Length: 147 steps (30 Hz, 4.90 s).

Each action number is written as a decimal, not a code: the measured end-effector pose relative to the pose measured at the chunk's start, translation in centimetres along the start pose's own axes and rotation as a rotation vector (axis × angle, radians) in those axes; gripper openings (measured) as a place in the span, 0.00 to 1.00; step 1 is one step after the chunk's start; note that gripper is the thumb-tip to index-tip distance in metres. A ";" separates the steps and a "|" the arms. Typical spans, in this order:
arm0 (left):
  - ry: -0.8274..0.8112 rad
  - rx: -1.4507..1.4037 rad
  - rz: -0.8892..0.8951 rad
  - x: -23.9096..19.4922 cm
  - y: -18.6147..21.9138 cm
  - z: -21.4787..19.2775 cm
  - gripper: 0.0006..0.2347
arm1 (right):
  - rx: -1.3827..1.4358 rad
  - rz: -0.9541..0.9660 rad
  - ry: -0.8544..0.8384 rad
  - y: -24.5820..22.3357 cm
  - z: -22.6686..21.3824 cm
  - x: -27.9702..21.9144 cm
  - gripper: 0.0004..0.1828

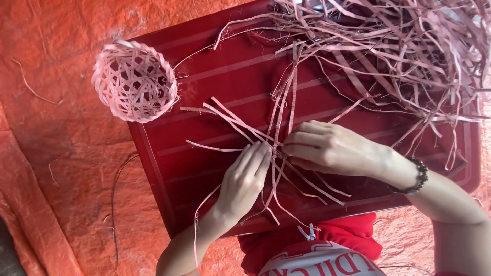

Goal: The person weaves pink fabric strips by hand on a red plastic surface. They interlace the strips in a crisscross pattern, occasionally reaching for more material from a pile nearby. A partially completed woven ball sits to the left.

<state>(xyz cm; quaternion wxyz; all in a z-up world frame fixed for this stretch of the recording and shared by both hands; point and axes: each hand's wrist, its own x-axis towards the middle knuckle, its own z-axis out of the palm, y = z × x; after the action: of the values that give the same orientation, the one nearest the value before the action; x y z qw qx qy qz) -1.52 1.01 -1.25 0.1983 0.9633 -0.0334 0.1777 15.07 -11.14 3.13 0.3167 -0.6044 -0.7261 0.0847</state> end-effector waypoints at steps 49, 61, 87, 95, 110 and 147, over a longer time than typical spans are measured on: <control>-0.097 -0.133 -0.218 0.1 -0.1 0.6 0.10 | 0.046 0.373 0.071 -0.3 3.2 -2.1 0.10; -0.150 -0.100 -0.247 0.3 0.2 0.5 0.13 | 0.091 0.402 0.043 -0.3 3.2 -2.0 0.09; -0.137 -0.052 -0.170 0.5 0.4 0.0 0.09 | -0.130 0.100 0.138 0.5 3.2 -2.3 0.06; -0.212 -0.125 -0.242 -0.4 0.0 1.7 0.15 | -0.025 0.224 0.115 0.0 3.6 -2.2 0.06; -0.235 -0.141 -0.341 -0.3 0.1 2.3 0.11 | 0.017 0.409 0.054 -0.2 4.1 -2.7 0.09; -0.164 -0.180 -0.345 0.7 0.5 1.7 0.06 | -0.310 0.308 0.088 -1.4 2.8 -1.6 0.06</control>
<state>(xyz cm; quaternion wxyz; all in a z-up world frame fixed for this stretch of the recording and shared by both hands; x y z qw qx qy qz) -0.43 -0.12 -2.25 0.3075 0.9445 0.1002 0.0583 12.45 -12.27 1.03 0.2346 -0.7528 -0.6150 -0.0067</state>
